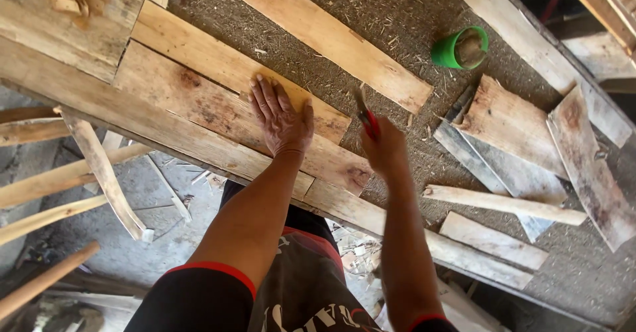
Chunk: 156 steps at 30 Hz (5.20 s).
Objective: Cutting and arranging thin wooden strips on a board to create a textured pattern or surface.
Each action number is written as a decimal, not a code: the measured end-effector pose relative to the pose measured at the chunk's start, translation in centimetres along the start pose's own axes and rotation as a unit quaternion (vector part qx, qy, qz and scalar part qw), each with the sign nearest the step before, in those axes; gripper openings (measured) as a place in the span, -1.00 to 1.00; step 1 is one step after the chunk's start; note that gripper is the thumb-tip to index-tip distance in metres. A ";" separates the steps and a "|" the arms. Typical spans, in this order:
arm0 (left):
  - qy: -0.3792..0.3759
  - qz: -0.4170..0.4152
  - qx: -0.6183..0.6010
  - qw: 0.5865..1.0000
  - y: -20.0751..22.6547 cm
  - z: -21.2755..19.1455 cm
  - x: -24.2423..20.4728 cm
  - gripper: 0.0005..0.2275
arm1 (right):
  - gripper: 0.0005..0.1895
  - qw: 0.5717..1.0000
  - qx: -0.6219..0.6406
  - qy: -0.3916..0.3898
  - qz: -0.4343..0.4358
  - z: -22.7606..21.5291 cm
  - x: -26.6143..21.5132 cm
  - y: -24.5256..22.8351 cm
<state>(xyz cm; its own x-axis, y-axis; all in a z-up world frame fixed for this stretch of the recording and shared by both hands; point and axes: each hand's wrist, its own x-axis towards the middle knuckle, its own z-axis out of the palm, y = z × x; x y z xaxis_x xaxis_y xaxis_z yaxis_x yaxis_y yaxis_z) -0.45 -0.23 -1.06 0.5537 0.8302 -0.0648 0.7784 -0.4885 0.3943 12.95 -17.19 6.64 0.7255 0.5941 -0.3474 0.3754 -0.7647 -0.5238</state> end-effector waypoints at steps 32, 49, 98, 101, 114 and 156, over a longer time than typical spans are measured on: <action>-0.066 -0.018 0.045 0.997 0.0 -0.8 0.5 0.04 | -0.71 0.991 -0.020 -0.028 0.128 -3.5 -12.8 1.6; 0.027 0.002 0.006 1.000 -0.1 0.0 0.1 -0.14 | -0.80 0.978 0.018 0.051 -0.201 7.6 9.7 -10.1; -0.008 0.098 0.028 0.995 -16.2 -6.4 4.0 -0.53 | -0.36 0.903 -0.196 0.235 0.303 6.7 -7.5 5.4; -0.039 0.199 -0.003 0.979 -18.1 -7.6 3.1 -0.49 | -0.26 0.909 -0.312 0.171 0.216 10.5 -6.5 0.7; -0.047 0.318 0.010 0.947 -16.1 -7.0 2.7 -0.49 | -0.27 0.967 -0.213 0.038 -0.133 18.1 -2.9 -15.1; 0.019 0.243 -0.027 0.969 -26.5 -9.3 0.7 -0.38 | -0.20 0.967 -0.222 0.036 -0.119 18.1 -3.1 -15.3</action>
<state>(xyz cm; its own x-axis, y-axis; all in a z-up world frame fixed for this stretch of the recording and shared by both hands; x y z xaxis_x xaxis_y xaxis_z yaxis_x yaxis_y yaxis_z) -23.44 15.83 -3.06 0.8394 0.5149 0.1742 0.4110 -0.8109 0.4165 -5.47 -2.82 1.63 0.6211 0.7592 -0.1945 0.7354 -0.6503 -0.1904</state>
